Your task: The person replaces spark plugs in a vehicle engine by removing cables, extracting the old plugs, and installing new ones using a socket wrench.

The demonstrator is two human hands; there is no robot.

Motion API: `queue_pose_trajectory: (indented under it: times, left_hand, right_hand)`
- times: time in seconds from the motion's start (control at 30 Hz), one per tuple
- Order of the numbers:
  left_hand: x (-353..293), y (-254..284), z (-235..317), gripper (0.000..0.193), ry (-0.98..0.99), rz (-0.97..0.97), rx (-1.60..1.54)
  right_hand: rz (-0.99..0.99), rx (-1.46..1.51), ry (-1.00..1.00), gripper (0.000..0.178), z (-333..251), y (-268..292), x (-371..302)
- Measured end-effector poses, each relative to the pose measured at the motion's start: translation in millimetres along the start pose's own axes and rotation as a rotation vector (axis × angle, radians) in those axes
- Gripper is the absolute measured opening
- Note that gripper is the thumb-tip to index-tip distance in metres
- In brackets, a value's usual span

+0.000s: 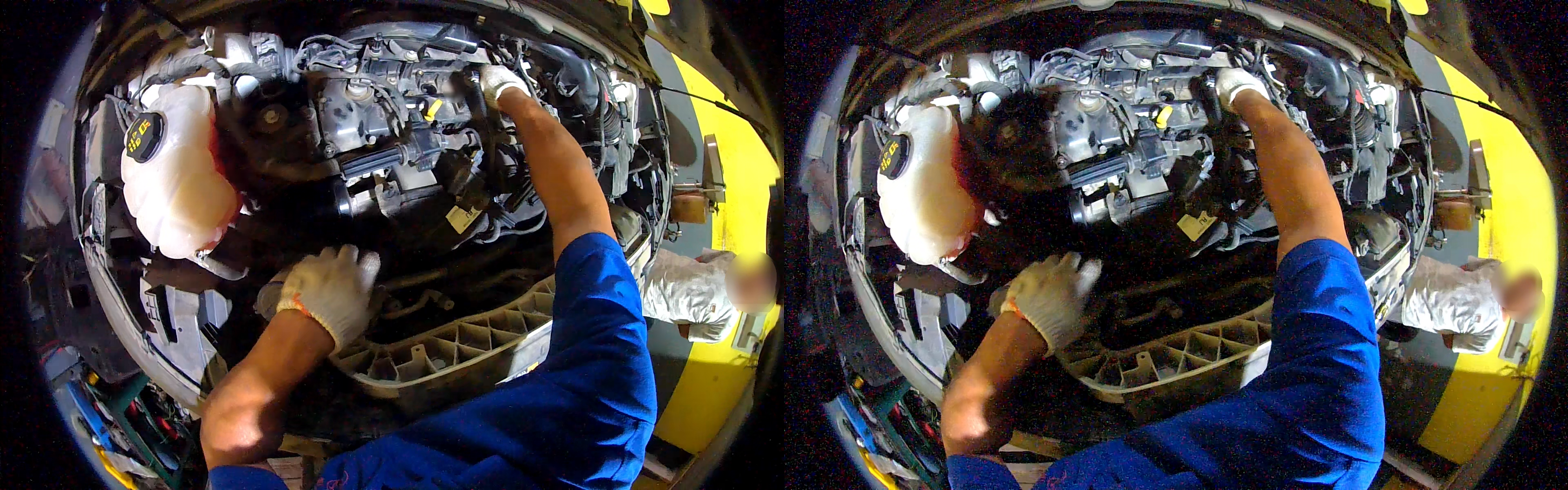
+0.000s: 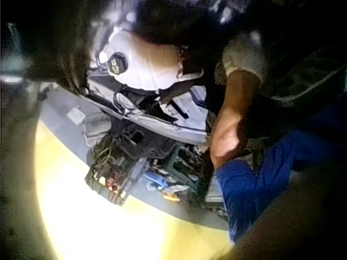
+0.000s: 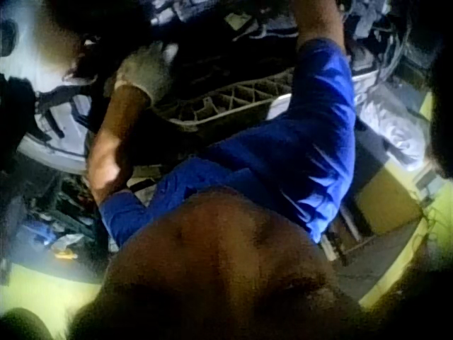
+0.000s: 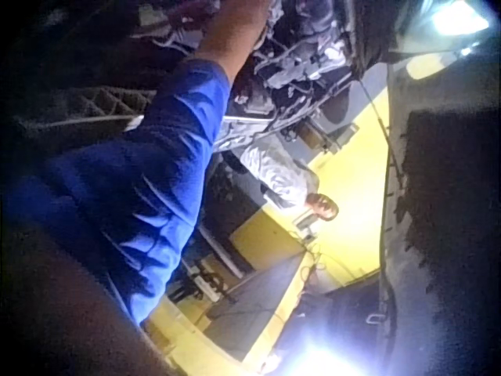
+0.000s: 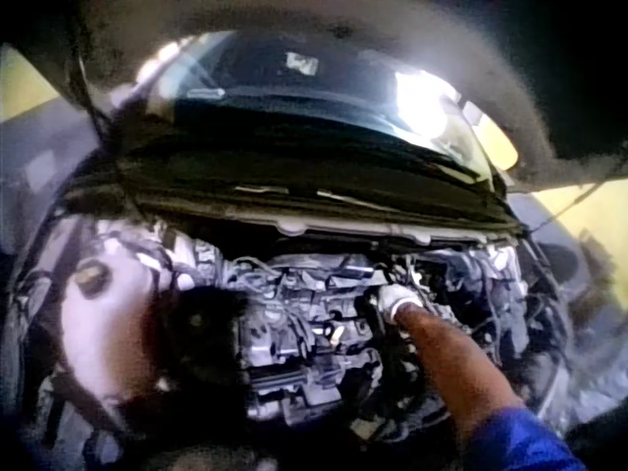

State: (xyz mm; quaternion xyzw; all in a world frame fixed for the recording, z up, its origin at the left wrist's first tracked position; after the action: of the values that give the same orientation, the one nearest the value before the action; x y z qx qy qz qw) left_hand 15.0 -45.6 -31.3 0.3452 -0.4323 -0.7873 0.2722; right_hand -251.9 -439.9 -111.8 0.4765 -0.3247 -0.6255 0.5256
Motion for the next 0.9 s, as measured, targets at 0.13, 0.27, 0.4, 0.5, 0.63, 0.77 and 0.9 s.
queue_pose_trajectory:
  times: [0.13,0.27,0.4,0.5,0.63,0.77,0.9]
  left_hand:
    - [2.4,-1.9,-0.6,0.049,0.000,-0.009,0.007]
    - [2.4,2.6,0.8,0.048,0.005,-0.039,0.008]
    - [1.7,2.7,-0.5,0.046,-0.003,-0.025,0.008]
    - [3.1,3.9,0.0,0.047,0.007,-0.025,-0.007]
    - [0.9,1.5,-1.3,0.049,0.025,-0.034,-0.021]
    - [2.9,2.3,0.7,0.049,0.020,-0.027,-0.025]
    - [3.4,0.5,-1.3,0.050,0.022,-0.045,-0.030]
  right_hand:
    - [0.069,0.247,0.030,0.041,8.8,-21.1,14.7]
    - [0.079,-0.014,0.036,0.040,-4.2,10.9,-22.2]
    - [0.105,0.092,0.028,0.040,-2.2,2.6,-17.0]
    - [0.142,0.200,0.042,0.038,6.3,-14.1,4.7]
    - [0.045,-0.041,-0.032,0.045,-13.0,11.1,-21.7]
    - [0.133,0.246,0.136,0.038,7.6,3.8,-24.1]
    - [0.075,-0.018,-0.017,0.039,-7.0,8.6,-17.7]
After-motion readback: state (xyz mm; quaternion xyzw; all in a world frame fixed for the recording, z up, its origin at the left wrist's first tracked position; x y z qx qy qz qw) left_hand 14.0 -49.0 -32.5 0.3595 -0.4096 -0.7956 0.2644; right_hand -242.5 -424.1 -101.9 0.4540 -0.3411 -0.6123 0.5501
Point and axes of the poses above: each hand's wrist, its own x-axis towards the middle knuckle, its own y-axis out of the back of the hand, z = x × y, the point moved 2 cm from there along x, towards the middle knuckle, and after that the axes turned 13 degrees about -y, right-handed, at the moved point
